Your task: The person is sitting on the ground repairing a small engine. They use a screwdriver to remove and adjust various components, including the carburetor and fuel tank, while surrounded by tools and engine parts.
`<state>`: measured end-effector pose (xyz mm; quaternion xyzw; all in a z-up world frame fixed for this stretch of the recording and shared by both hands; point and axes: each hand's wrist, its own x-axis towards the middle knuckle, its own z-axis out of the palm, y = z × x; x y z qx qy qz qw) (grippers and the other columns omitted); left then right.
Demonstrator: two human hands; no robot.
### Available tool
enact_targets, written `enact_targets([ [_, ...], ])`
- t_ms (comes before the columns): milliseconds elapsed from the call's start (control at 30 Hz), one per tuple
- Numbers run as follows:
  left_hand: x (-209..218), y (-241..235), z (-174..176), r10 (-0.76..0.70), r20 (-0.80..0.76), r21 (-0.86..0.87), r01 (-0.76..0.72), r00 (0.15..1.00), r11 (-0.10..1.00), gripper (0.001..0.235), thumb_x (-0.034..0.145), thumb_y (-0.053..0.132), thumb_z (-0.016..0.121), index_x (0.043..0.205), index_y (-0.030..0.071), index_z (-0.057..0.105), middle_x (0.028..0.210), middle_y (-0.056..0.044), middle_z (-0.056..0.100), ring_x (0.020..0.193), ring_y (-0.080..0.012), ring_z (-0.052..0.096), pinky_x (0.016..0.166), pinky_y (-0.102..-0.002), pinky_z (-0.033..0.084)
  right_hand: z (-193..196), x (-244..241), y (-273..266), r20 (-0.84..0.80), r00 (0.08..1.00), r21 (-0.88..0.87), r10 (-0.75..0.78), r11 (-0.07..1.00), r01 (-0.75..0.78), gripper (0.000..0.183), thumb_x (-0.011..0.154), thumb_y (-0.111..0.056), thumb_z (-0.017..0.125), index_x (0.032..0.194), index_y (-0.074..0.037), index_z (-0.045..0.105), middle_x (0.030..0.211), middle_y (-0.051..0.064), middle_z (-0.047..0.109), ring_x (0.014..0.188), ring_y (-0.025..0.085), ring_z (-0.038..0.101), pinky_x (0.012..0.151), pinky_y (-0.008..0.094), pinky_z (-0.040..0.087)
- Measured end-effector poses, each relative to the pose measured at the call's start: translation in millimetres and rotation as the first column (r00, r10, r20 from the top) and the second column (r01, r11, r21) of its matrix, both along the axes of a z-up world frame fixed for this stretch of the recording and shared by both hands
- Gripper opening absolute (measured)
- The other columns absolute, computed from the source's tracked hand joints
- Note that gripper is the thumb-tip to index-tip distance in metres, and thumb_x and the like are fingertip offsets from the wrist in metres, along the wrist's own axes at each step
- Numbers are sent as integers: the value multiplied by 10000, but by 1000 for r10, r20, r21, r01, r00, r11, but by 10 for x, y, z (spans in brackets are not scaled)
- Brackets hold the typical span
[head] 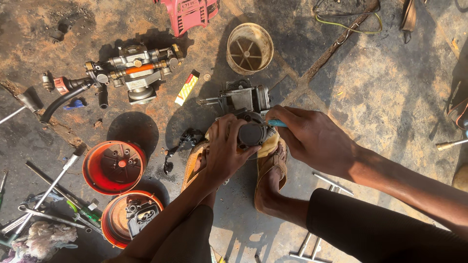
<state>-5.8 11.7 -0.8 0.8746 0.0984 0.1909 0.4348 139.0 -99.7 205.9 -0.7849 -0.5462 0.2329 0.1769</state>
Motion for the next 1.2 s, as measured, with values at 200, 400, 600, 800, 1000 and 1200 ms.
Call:
enact_targets([
  [200,-125,30,-132,29,-43,14,-28,999,999,989,752,539,887,1480,46,435,1435,-199,448,1309,-397,466,1078,-564,381,-123,-5,127,34,999,-57,-18,998,19,238,949,-14,589,1187,0,596,930,201,707,632,295,707,533,414,577],
  [400,-113,-9,-276,34,7,45,-35,999,998,970,774,567,874,1496,72,457,1432,-182,452,1306,-376,480,1088,-555,392,-222,43,149,9,1000,-69,-8,998,9,237,935,-10,597,1169,27,595,923,214,705,530,257,687,434,372,552],
  [600,-128,-30,-305,36,5,35,-36,999,999,951,765,568,871,1491,100,474,1432,-174,454,1304,-373,487,1087,-569,381,-241,61,161,33,999,-8,-14,1000,14,160,954,9,586,1113,12,599,851,176,698,524,237,660,429,363,518],
  [800,-126,-39,-307,21,-1,41,-21,1000,999,949,759,569,877,1488,103,485,1428,-171,452,1309,-368,485,1087,-581,370,-247,147,178,49,994,-124,-100,987,105,128,952,-1,607,1080,-7,617,810,156,715,437,205,643,361,343,484],
  [1000,-127,-35,-320,17,-3,46,-17,1000,999,940,765,581,866,1482,103,491,1423,-172,456,1312,-367,486,1076,-576,381,-242,117,149,15,997,-104,-71,992,72,115,958,2,608,1071,-18,624,785,152,711,473,205,653,397,369,485],
  [1200,-118,-26,-323,8,-4,52,-8,1000,999,930,772,582,861,1478,101,494,1415,-185,461,1297,-377,490,1057,-575,395,-316,184,106,44,992,-120,-117,985,121,164,935,2,610,1099,-1,607,812,162,721,473,217,664,379,364,501],
])
